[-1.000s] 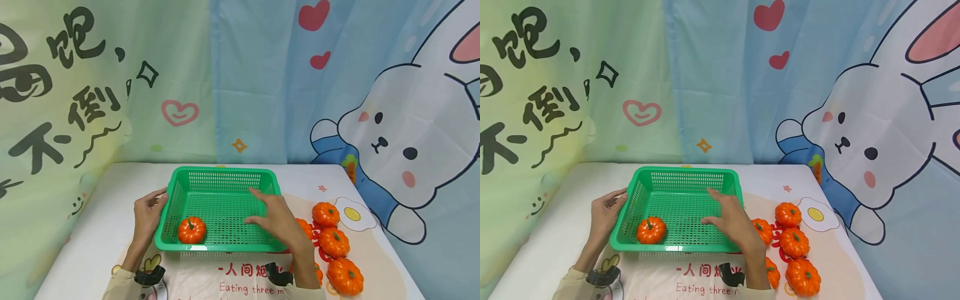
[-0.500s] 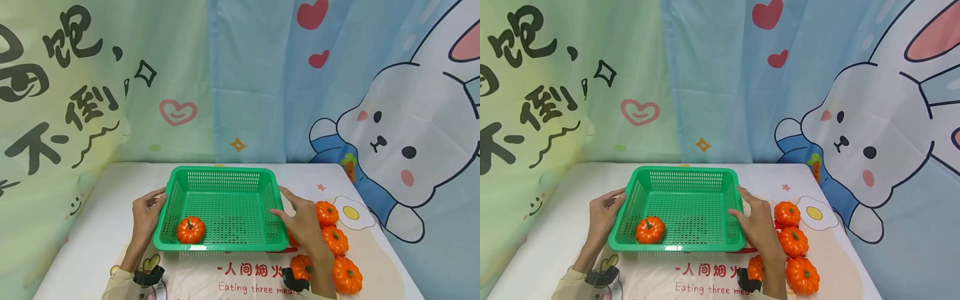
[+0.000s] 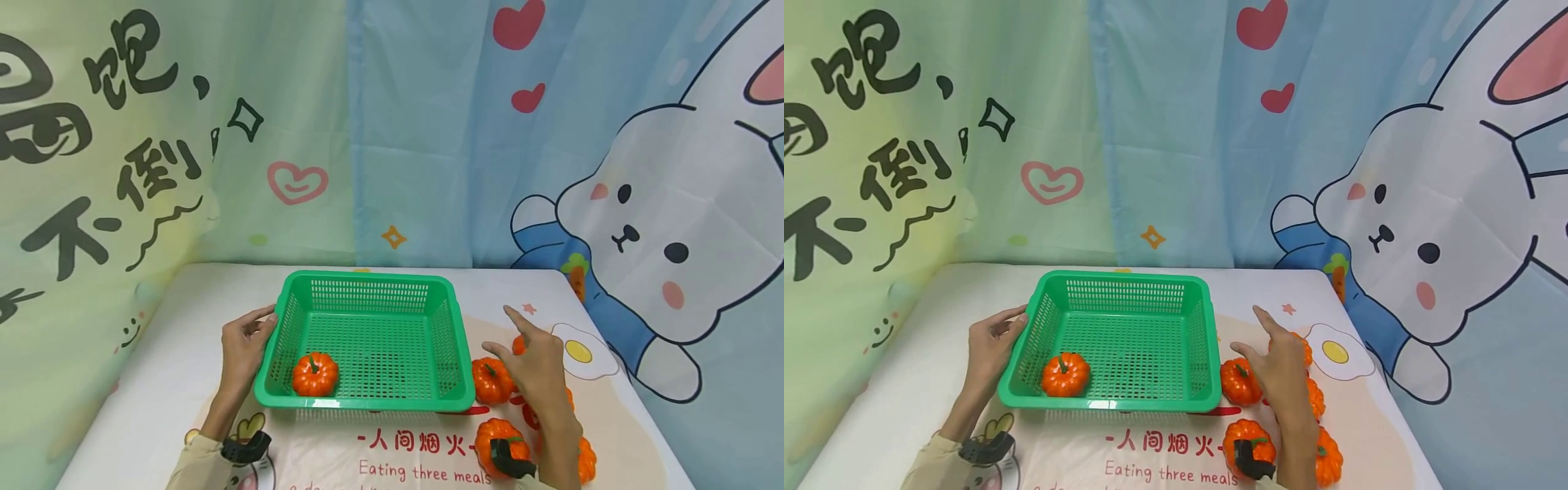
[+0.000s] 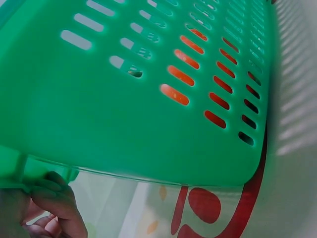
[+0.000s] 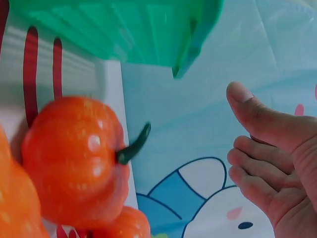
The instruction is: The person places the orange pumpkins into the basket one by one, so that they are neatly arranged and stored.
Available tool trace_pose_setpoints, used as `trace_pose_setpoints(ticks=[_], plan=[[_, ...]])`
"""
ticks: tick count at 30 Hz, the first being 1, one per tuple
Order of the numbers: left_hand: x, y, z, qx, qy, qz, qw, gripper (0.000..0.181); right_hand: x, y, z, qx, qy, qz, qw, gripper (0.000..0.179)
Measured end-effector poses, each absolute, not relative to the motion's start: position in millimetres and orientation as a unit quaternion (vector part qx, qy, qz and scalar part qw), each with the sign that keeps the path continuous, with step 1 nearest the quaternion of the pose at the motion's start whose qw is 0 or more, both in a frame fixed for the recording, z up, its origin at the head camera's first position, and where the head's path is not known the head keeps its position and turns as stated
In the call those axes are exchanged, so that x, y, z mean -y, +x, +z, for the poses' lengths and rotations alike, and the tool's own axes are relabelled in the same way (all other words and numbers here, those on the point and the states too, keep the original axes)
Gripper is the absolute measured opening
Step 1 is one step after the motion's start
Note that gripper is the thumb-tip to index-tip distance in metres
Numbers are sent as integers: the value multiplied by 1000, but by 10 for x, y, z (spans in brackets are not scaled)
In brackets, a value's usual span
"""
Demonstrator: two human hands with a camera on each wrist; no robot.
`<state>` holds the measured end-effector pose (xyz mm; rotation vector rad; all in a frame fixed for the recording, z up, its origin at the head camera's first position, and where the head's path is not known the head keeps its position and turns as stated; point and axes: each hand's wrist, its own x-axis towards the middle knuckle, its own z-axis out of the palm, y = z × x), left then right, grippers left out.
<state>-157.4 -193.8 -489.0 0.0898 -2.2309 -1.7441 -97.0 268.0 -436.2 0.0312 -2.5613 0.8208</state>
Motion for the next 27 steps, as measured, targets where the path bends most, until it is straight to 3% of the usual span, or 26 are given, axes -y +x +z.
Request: trace_pose_setpoints(ticks=[12, 21, 27], plan=[[1940, -1568, -4892, 775, 37, -612, 152, 29, -2945, -984, -4404, 932, -69, 292, 203, 88], [1927, -1580, -4903, 780, 40, -606, 150, 28, -3142, -991, -4454, 943, -130, 289, 106, 94], [1940, -1586, -4914, 782, 42, -603, 151, 28, -3233, -1006, -4509, 946, -134, 284, 79, 96]])
